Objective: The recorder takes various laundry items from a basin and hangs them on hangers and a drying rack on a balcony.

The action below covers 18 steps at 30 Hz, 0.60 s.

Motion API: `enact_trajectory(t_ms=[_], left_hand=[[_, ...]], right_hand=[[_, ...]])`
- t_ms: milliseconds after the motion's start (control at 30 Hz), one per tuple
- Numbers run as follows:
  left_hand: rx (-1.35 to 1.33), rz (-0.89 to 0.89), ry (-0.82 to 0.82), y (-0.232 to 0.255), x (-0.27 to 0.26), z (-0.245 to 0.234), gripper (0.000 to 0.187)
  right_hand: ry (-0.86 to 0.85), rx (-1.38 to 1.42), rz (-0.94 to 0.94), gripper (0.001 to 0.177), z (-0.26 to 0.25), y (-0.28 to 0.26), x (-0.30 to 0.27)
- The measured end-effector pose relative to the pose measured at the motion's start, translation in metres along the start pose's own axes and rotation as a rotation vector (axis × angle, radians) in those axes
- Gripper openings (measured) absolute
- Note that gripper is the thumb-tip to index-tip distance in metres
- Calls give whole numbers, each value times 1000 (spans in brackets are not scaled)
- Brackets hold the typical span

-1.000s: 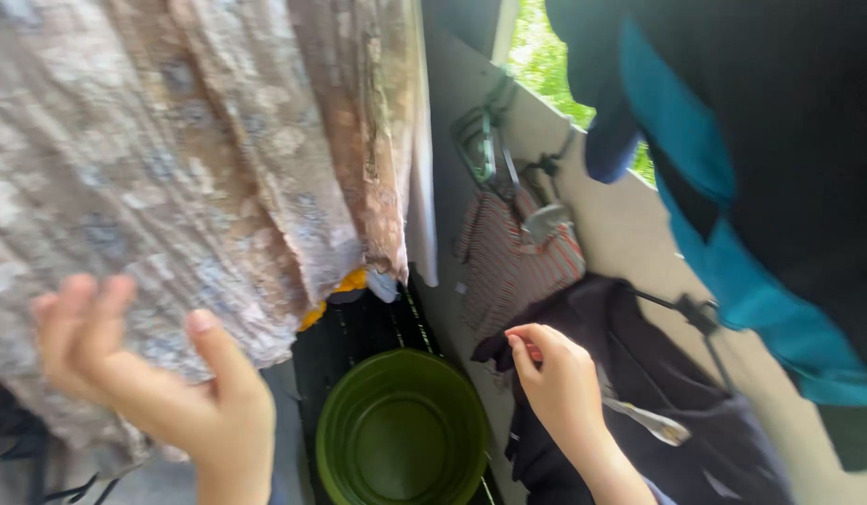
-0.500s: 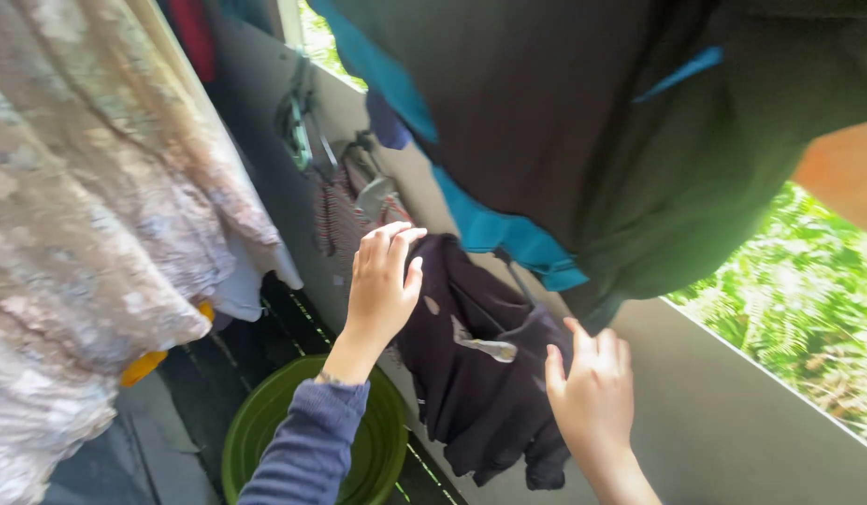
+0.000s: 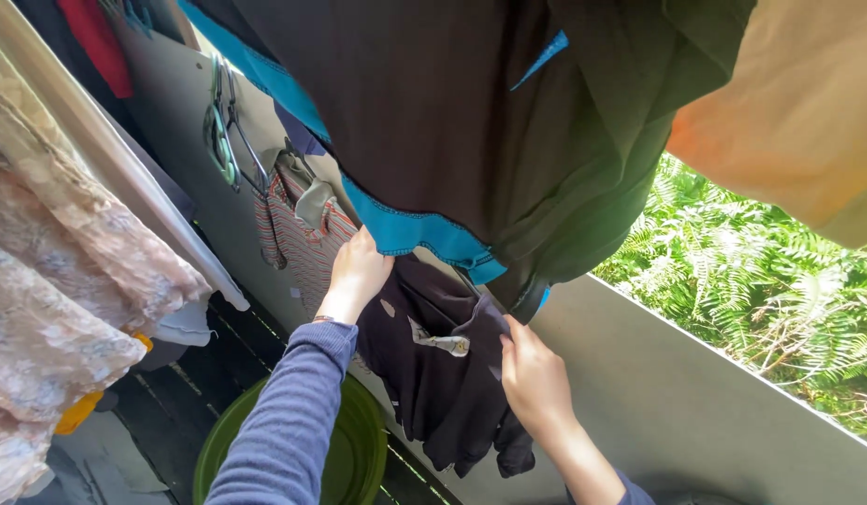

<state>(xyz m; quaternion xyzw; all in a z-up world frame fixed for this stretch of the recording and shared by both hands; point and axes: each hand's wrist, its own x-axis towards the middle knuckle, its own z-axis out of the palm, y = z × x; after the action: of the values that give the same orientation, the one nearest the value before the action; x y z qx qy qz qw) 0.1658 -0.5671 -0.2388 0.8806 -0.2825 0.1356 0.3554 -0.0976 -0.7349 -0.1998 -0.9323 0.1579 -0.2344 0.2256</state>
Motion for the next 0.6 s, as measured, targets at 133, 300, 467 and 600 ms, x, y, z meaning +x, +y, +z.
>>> enact_trajectory(t_ms=[133,300,467,600], left_hand=[[175,-36,-65,-16,7,10,30],[279,202,71,-24,6,9,17],[216,207,79,-17,9,-1,12],[80,194,60,2,9,-20,22]], right_hand=[[112,77,-16,26,0,-9,-2],[172,89,-45,25,3,-6,-5],[192,119,-36,24,-9,-16,-2],[230,114,10,24,-25,-24,0]])
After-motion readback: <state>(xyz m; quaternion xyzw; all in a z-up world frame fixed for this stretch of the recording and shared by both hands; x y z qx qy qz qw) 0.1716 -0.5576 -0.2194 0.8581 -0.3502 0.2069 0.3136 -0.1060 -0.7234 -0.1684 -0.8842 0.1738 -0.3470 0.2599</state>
